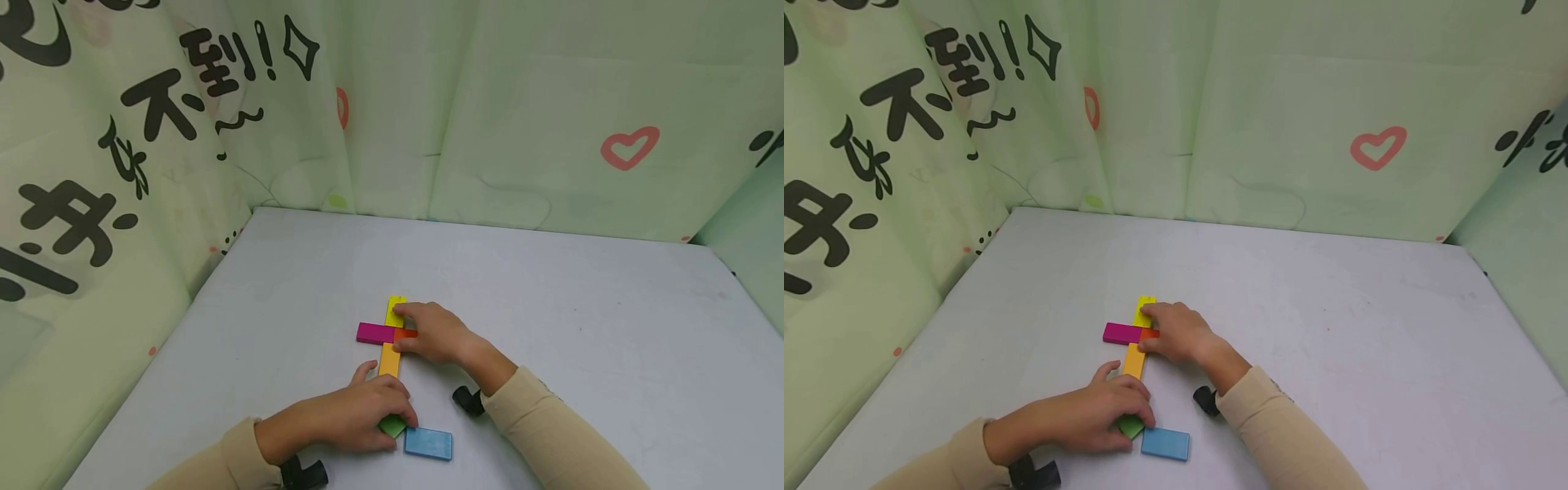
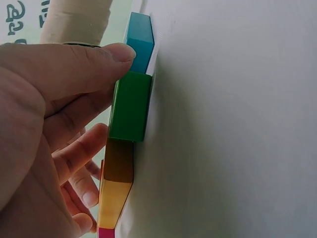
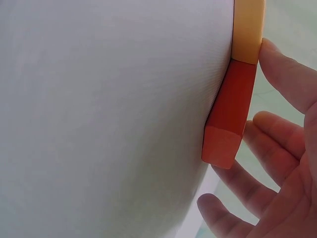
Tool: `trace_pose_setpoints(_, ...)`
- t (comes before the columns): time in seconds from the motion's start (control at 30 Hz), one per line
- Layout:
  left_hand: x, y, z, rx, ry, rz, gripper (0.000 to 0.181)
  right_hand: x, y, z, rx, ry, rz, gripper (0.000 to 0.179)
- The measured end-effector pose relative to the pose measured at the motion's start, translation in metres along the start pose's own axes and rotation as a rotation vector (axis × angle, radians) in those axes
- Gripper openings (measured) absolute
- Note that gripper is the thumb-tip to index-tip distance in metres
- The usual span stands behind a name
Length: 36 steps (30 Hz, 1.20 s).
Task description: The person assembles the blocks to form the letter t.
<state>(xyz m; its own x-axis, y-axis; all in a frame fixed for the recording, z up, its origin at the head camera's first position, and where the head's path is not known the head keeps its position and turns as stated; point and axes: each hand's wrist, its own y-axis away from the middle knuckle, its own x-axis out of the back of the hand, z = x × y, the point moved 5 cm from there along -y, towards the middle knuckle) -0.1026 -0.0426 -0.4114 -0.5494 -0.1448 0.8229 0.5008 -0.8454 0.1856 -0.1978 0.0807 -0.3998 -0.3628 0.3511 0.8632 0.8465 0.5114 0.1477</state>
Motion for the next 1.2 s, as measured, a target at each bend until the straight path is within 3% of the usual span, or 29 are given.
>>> trace_pose_setpoints(0.17,-0.001,-0.001,0.000,0.006,0.009,-0.012,0.030,0.000,0.000,0.000,-0.003,-0.002,0.000,0.066)
trace_pose_setpoints(0.43,-0.002,-0.004,0.007,-0.027,-0.016,0.029,0.031,0.000,-0.001,0.001,-0.008,0.001,0.001,0.067)
trace_pose_setpoints(1.2,-0.003,-0.006,0.010,0.025,-0.037,0.056,0.024,-0.001,0.000,0.002,-0.006,-0.010,0.005,0.067)
